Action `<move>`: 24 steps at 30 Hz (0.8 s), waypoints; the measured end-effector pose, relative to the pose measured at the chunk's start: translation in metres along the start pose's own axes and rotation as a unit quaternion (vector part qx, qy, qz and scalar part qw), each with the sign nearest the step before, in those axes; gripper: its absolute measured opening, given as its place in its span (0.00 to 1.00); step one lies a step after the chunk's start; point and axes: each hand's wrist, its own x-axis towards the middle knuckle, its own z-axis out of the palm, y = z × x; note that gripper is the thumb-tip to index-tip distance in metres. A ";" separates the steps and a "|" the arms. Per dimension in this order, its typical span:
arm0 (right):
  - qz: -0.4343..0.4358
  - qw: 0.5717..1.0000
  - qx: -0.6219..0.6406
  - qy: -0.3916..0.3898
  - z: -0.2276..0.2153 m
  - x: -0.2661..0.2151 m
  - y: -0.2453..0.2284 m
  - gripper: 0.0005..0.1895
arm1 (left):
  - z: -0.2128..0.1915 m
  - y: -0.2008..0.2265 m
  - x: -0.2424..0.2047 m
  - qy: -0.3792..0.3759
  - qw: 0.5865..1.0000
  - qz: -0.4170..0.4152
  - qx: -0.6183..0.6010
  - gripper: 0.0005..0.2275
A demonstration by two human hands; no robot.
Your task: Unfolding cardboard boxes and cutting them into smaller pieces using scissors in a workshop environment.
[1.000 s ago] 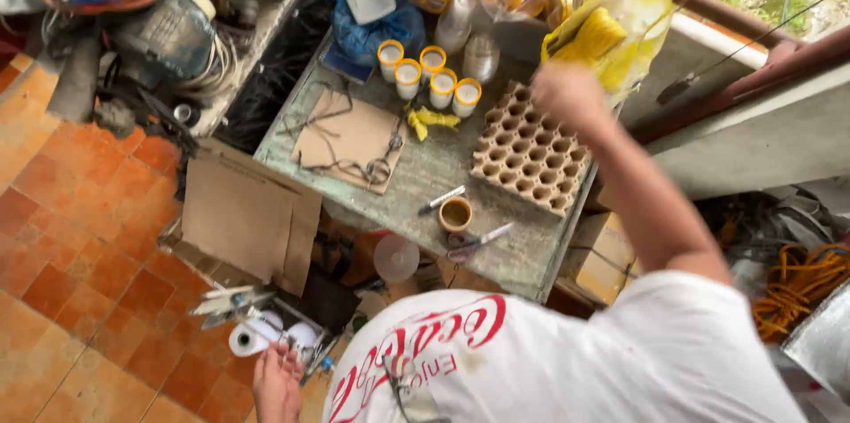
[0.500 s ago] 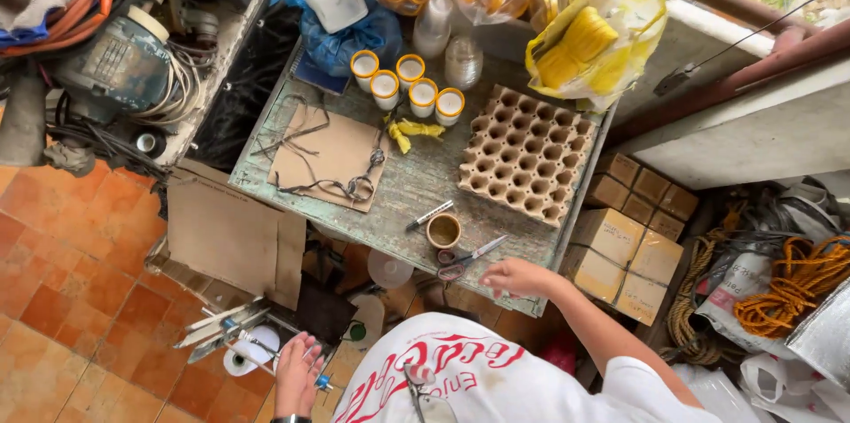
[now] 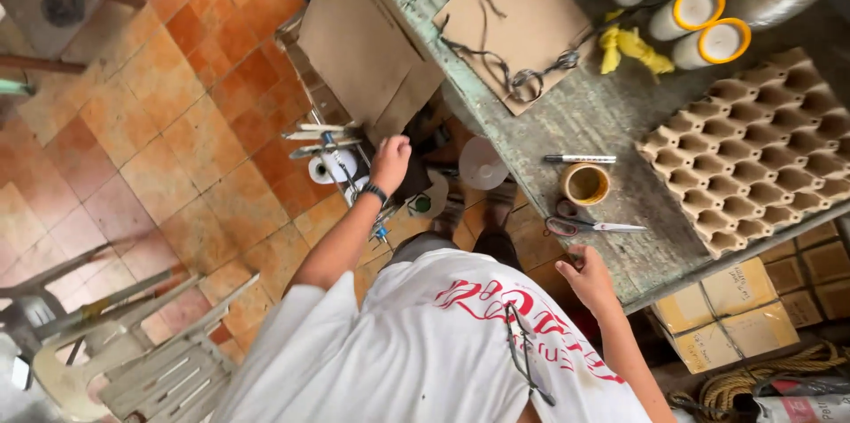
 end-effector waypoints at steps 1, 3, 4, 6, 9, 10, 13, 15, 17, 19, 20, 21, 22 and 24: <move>0.003 1.000 -0.004 -0.006 0.001 -0.004 -0.003 0.29 | 0.002 -0.001 0.015 -0.002 1.000 -0.007 0.000 0.11; -0.016 0.999 -0.050 0.006 -0.002 -0.006 -0.011 0.28 | 0.009 0.002 0.055 -0.064 0.991 0.018 0.112 0.13; -0.013 0.999 -0.051 0.003 0.001 -0.007 -0.014 0.28 | 0.013 0.004 0.070 -0.067 0.991 0.015 0.112 0.13; 0.008 0.992 -0.114 0.046 0.003 -0.007 -0.021 0.18 | 0.022 0.009 0.103 -0.073 0.977 0.020 0.198 0.15; -0.029 0.974 -0.211 0.074 0.015 -0.001 -0.004 0.16 | 0.017 0.035 0.126 -0.073 0.971 0.014 0.226 0.13; -0.027 0.975 -0.210 0.073 0.018 0.004 0.000 0.16 | 0.013 0.042 0.134 -0.074 0.971 0.014 0.227 0.13; -0.012 0.963 -0.258 0.078 0.025 0.004 0.015 0.15 | 0.026 0.040 0.158 -0.062 0.960 0.033 0.270 0.10; -0.089 0.968 -0.207 0.108 0.027 0.006 0.017 0.11 | 0.053 0.014 0.195 -0.071 0.936 0.035 0.343 0.18; -0.100 0.966 -0.209 0.115 0.030 0.007 0.022 0.11 | 0.040 0.034 0.197 -0.080 0.924 0.051 0.370 0.21; -0.110 0.963 -0.210 0.130 0.029 0.009 0.022 0.11 | 0.036 0.047 0.208 -0.085 0.912 0.074 0.395 0.35; -0.112 0.965 -0.203 0.125 0.029 0.007 0.019 0.11 | 0.038 0.046 0.212 -0.081 0.906 0.073 0.408 0.29; -0.115 0.966 -0.197 0.119 0.029 0.005 0.017 0.11 | 0.039 0.046 0.217 -0.076 0.901 0.071 0.421 0.24; -0.112 0.967 -0.196 0.122 0.029 0.005 0.016 0.11 | 0.041 0.042 0.219 -0.076 0.901 0.075 0.420 0.24; -0.088 0.968 -0.207 0.109 0.030 0.005 0.014 0.11 | 0.042 0.032 0.223 -0.029 0.889 0.101 0.446 0.22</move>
